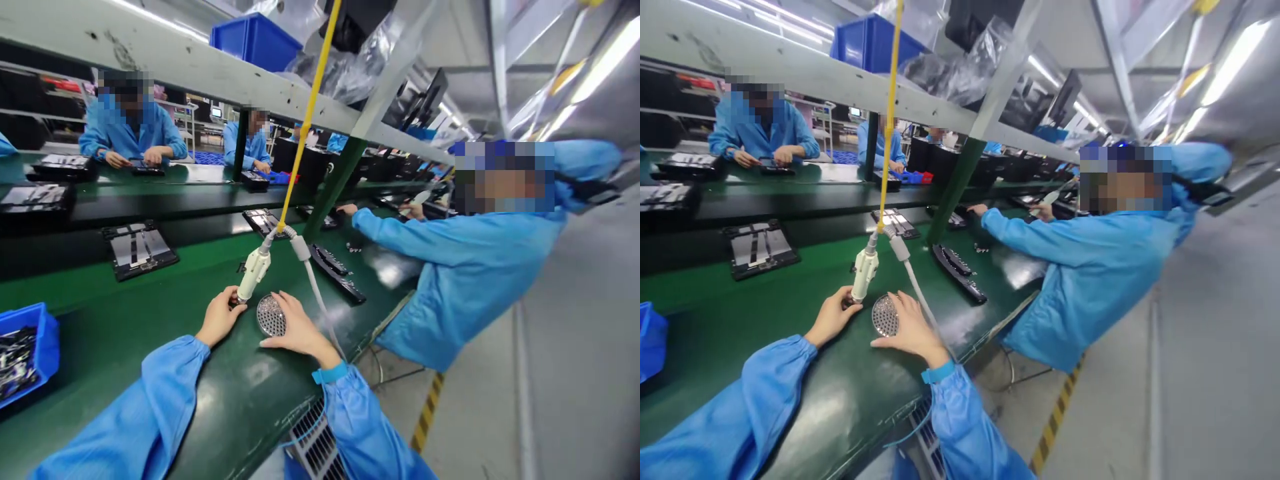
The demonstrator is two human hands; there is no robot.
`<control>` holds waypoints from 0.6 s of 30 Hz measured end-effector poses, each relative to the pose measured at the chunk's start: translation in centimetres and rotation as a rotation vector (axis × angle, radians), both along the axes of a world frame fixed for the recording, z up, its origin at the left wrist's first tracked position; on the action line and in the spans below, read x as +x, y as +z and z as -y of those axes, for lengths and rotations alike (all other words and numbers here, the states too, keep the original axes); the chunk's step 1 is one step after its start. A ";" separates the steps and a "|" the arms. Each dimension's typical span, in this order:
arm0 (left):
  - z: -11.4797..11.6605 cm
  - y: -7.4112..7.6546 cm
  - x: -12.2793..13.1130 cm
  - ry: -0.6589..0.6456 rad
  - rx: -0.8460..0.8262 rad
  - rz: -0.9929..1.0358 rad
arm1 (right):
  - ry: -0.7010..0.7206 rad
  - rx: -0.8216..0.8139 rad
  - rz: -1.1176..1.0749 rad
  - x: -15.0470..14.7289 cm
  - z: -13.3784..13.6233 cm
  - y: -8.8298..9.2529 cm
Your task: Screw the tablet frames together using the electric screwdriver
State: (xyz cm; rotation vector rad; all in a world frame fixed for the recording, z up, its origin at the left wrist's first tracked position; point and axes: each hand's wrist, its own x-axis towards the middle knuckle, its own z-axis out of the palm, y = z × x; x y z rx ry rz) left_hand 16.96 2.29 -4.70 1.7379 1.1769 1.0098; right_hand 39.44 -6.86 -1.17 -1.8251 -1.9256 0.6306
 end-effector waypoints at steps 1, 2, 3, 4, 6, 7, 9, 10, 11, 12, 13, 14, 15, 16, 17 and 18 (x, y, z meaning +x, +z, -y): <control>-0.1 -0.2 0.1 0.004 0.007 0.025 | -0.010 0.013 0.047 -0.7 0.6 -0.1; 0.0 -0.3 0.1 0.015 0.013 0.049 | -0.027 0.032 0.079 -1.5 1.3 -0.1; 0.1 -0.4 0.0 0.033 0.019 0.073 | -0.037 0.048 0.096 -2.4 2.0 -0.2; 0.4 -0.6 -0.2 0.055 0.024 0.095 | -0.035 0.060 0.102 -3.4 2.7 -0.2; 1.4 -0.8 -1.0 0.103 0.029 0.131 | -0.006 0.077 0.103 -5.4 4.0 -0.5; 2.0 -0.9 -1.5 0.122 0.031 0.145 | -0.003 0.088 0.104 -6.4 4.6 -0.6; 3.4 -1.0 -2.7 0.152 0.034 0.164 | -0.039 0.114 0.113 -8.1 5.3 -1.0; 4.1 -1.0 -3.3 0.162 0.034 0.172 | -0.061 0.131 0.118 -8.8 5.5 -1.2; 4.7 -1.0 -4.0 0.168 0.032 0.179 | -0.072 0.147 0.121 -9.5 5.6 -1.3; 5.3 -1.0 -4.6 0.170 0.027 0.187 | -0.066 0.157 0.122 -10.1 5.7 -1.5; 5.7 -0.9 -5.1 0.171 0.021 0.196 | -0.048 0.161 0.123 -10.7 5.7 -1.6; 6.0 -0.8 -5.6 0.172 0.015 0.207 | -0.023 0.159 0.128 -11.1 5.6 -1.6; 6.2 -0.8 -5.9 0.171 0.008 0.218 | 0.000 0.153 0.139 -11.4 5.5 -1.6; 6.3 -0.7 -6.0 0.171 0.000 0.229 | 0.020 0.147 0.158 -11.5 5.4 -1.6; 6.4 -0.7 -6.0 0.169 -0.009 0.239 | 0.043 0.145 0.182 -11.4 5.3 -1.5; 6.4 -0.7 -5.7 0.165 -0.021 0.249 | 0.071 0.151 0.210 -11.1 5.2 -1.4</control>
